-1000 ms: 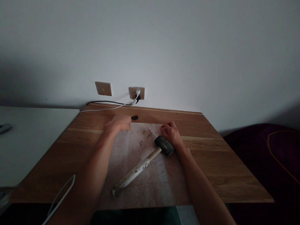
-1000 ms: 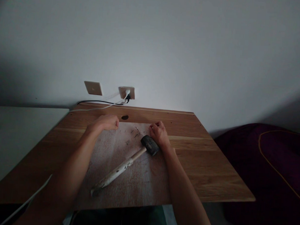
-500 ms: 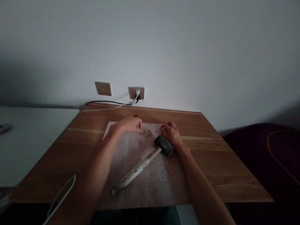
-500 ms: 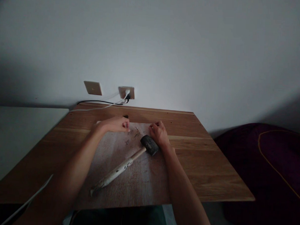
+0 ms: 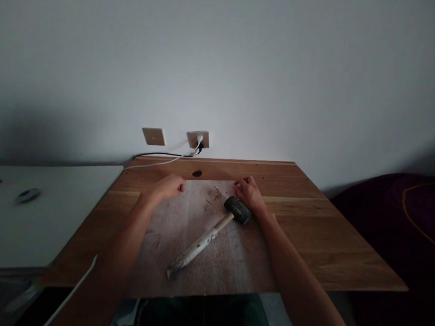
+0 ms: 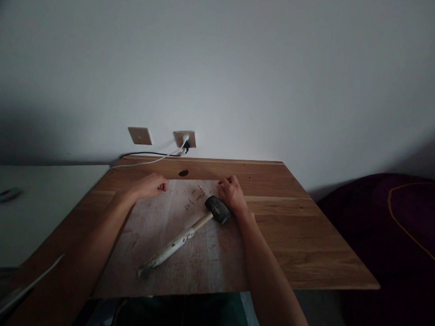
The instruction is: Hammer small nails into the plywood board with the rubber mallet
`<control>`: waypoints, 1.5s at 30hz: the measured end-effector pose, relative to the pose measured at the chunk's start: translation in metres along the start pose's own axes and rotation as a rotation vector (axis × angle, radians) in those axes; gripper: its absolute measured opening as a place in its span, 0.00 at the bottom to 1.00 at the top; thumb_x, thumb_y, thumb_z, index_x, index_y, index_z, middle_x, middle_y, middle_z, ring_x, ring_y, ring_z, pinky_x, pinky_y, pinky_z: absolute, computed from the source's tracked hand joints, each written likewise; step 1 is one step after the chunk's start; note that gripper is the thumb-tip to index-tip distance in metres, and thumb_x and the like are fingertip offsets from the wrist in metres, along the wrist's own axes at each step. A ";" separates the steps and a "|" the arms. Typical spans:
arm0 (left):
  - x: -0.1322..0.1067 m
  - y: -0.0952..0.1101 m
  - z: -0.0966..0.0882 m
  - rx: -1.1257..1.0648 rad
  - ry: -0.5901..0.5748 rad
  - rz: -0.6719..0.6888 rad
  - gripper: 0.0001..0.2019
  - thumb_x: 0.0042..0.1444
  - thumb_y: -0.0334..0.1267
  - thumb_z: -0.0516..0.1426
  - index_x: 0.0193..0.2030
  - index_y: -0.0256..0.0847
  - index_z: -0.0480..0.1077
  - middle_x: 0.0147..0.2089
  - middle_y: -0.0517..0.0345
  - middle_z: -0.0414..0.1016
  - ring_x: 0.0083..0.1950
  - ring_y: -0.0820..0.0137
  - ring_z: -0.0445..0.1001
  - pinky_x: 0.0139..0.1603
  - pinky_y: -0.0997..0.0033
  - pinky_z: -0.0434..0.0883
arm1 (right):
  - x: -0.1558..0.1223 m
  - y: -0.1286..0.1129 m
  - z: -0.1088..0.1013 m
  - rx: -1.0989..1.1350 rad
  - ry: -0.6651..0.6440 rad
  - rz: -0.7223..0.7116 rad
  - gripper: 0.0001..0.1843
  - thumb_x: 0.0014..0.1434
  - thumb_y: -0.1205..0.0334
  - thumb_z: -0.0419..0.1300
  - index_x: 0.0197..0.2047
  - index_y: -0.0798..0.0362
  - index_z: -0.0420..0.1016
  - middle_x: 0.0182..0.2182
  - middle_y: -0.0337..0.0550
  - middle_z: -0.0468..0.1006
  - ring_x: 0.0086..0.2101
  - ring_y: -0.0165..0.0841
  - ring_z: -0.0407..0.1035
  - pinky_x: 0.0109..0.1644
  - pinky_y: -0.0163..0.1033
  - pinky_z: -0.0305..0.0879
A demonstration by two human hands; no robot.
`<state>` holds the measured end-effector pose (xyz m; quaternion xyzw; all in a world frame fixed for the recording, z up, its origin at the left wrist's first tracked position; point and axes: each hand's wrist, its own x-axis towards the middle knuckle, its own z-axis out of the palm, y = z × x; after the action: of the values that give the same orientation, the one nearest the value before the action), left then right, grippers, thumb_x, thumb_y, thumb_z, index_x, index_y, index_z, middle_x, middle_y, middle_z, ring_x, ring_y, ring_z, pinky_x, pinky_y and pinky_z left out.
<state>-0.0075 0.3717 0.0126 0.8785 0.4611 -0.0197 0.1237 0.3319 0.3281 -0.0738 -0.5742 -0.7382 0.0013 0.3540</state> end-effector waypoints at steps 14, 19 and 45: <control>-0.003 0.039 0.012 0.021 0.199 0.035 0.09 0.66 0.32 0.53 0.42 0.42 0.75 0.43 0.52 0.82 0.45 0.63 0.80 0.47 0.68 0.70 | -0.001 -0.001 0.001 -0.024 -0.004 0.008 0.11 0.65 0.61 0.56 0.43 0.54 0.80 0.42 0.50 0.70 0.43 0.40 0.70 0.52 0.44 0.70; -0.002 0.066 0.033 -0.161 0.291 0.223 0.06 0.67 0.38 0.56 0.47 0.43 0.73 0.45 0.54 0.79 0.47 0.63 0.78 0.51 0.66 0.72 | -0.002 -0.001 0.001 -0.041 0.010 -0.008 0.12 0.65 0.61 0.55 0.43 0.54 0.80 0.41 0.51 0.71 0.42 0.40 0.70 0.51 0.43 0.69; 0.020 0.096 0.087 -0.120 0.194 0.397 0.38 0.65 0.52 0.56 0.75 0.34 0.52 0.78 0.35 0.47 0.79 0.51 0.44 0.77 0.48 0.49 | -0.103 -0.174 -0.062 -0.012 -0.377 0.208 0.23 0.74 0.47 0.45 0.63 0.48 0.69 0.36 0.47 0.85 0.35 0.41 0.81 0.32 0.36 0.61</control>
<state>0.0890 0.3146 -0.0557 0.9408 0.2892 0.1172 0.1323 0.2267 0.1565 -0.0094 -0.6389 -0.7281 0.1411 0.2042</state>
